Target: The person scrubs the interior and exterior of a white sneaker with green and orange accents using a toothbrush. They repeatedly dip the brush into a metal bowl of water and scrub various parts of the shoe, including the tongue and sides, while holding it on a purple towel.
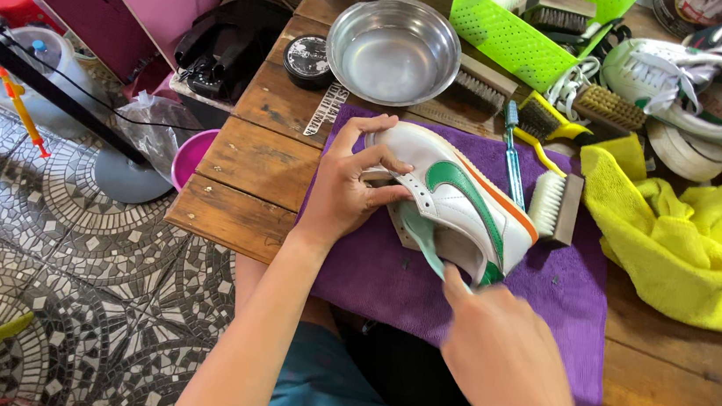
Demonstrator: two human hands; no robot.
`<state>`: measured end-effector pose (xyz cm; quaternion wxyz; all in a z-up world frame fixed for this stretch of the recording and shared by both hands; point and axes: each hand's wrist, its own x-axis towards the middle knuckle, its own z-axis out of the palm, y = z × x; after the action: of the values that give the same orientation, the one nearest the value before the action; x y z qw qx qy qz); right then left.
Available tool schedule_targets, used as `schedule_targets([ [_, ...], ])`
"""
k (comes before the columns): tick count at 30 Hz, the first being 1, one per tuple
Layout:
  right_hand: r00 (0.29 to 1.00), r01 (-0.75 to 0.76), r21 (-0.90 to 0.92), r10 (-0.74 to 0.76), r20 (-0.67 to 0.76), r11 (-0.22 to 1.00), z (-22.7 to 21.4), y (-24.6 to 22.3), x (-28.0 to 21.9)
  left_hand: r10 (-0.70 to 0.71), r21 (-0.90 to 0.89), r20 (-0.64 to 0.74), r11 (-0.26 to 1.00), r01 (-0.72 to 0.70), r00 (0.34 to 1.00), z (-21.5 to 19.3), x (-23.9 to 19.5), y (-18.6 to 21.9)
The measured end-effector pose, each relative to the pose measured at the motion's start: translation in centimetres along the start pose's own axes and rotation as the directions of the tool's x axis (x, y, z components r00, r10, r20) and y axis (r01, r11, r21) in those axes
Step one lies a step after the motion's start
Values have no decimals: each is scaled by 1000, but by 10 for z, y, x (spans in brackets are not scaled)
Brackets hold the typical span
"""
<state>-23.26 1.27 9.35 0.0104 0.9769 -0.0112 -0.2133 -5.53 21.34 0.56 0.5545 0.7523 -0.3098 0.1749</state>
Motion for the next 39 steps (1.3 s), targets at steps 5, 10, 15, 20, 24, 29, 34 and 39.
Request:
schedule_targets([
  [5,971,59,159,-20,-237,986,6,-19,40,-16,-57,23,998,18,1000,-3,-4,0],
  [10,994,74,74,-67,-85,995,16,7,3,-44,-119,27,992,47,999,-2,-4,5],
  [15,999,28,12,-27,-26,1000,-6,-16,8,27,27,5,999,-27,1000,-3,-4,-3],
  [20,989,55,45,-48,-138,997,-3,-19,21,37,56,20,998,-38,999,-7,-3,-5],
  [24,999,39,-117,-38,8,992,13,11,-14,39,82,-3,996,-39,999,-5,-2,-2],
  [29,999,20,-31,-21,-29,999,-5,-2,0,64,145,-13,987,-62,998,-3,-3,-1],
  [34,955,52,87,-25,-295,995,14,-14,50,34,165,-49,986,-25,998,-2,-3,-15],
  [39,998,62,-71,-64,-29,996,8,12,-1,48,137,-9,989,-46,999,-6,-3,-3],
])
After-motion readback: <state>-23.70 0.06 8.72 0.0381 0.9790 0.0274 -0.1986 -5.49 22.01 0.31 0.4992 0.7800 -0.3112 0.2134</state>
